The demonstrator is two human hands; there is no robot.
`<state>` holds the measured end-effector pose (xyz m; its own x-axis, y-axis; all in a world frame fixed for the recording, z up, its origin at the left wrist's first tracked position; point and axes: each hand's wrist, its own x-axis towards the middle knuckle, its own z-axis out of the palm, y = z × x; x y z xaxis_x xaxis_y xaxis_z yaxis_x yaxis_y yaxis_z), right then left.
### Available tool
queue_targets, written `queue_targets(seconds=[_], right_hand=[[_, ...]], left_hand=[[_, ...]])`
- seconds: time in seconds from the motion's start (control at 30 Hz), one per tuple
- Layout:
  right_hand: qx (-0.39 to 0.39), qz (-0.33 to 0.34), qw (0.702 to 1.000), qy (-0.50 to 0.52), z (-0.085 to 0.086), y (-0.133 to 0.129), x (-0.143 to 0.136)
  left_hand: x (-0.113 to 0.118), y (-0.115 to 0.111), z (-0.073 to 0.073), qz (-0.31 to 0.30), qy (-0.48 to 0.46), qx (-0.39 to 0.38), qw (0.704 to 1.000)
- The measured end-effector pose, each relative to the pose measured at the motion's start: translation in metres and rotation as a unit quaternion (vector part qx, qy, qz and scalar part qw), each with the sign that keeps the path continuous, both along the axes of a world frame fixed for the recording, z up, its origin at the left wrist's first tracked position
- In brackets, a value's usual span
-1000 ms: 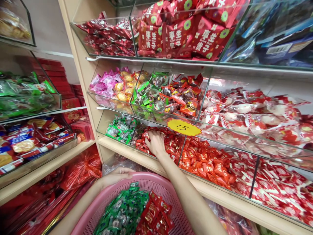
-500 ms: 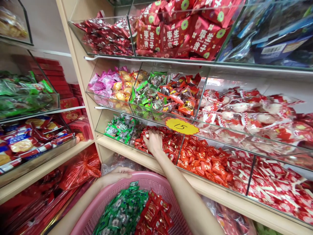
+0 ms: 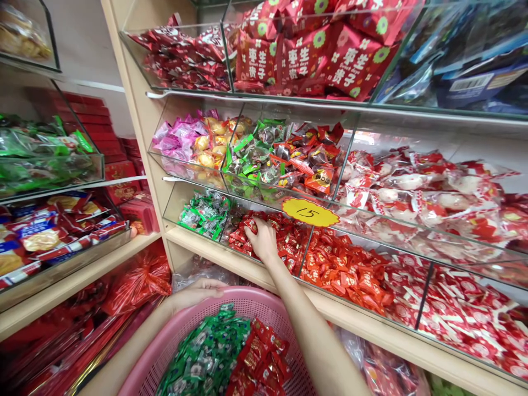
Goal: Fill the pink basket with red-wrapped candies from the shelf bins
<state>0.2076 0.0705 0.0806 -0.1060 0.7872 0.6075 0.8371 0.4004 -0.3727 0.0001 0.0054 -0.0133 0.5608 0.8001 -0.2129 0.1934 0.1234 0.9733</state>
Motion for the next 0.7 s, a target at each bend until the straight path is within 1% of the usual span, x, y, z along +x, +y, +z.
queue_targets(seconds=[0.1, 0.23, 0.33, 0.43, 0.57, 0.7], right_hand=[[-0.019, 0.011, 1.0, 0.007, 0.001, 0.002, -0.004], [-0.063, 0.026, 0.997, -0.044, 0.003, 0.001, -0.012], [-0.073, 0.011, 0.994, -0.084, 0.005, -0.003, -0.014], [-0.081, 0.006, 0.99, -0.113, 0.005, -0.006, -0.013], [-0.073, 0.04, 0.989, -0.124, 0.002, -0.003, -0.009], [-0.065, 0.071, 0.989, -0.115, -0.003, 0.002, -0.007]], left_hand=[[0.0, 0.0, 0.0, 0.001, 0.003, 0.005, 1.0], [0.003, -0.001, 0.003, -0.006, 0.002, 0.012, 1.0], [0.005, -0.001, 0.005, -0.009, -0.003, 0.013, 1.0], [0.005, -0.001, 0.003, -0.008, -0.011, 0.001, 1.0], [0.003, 0.0, 0.0, -0.006, -0.018, -0.005, 1.0], [0.003, -0.001, 0.0, -0.005, -0.031, -0.019, 0.999]])
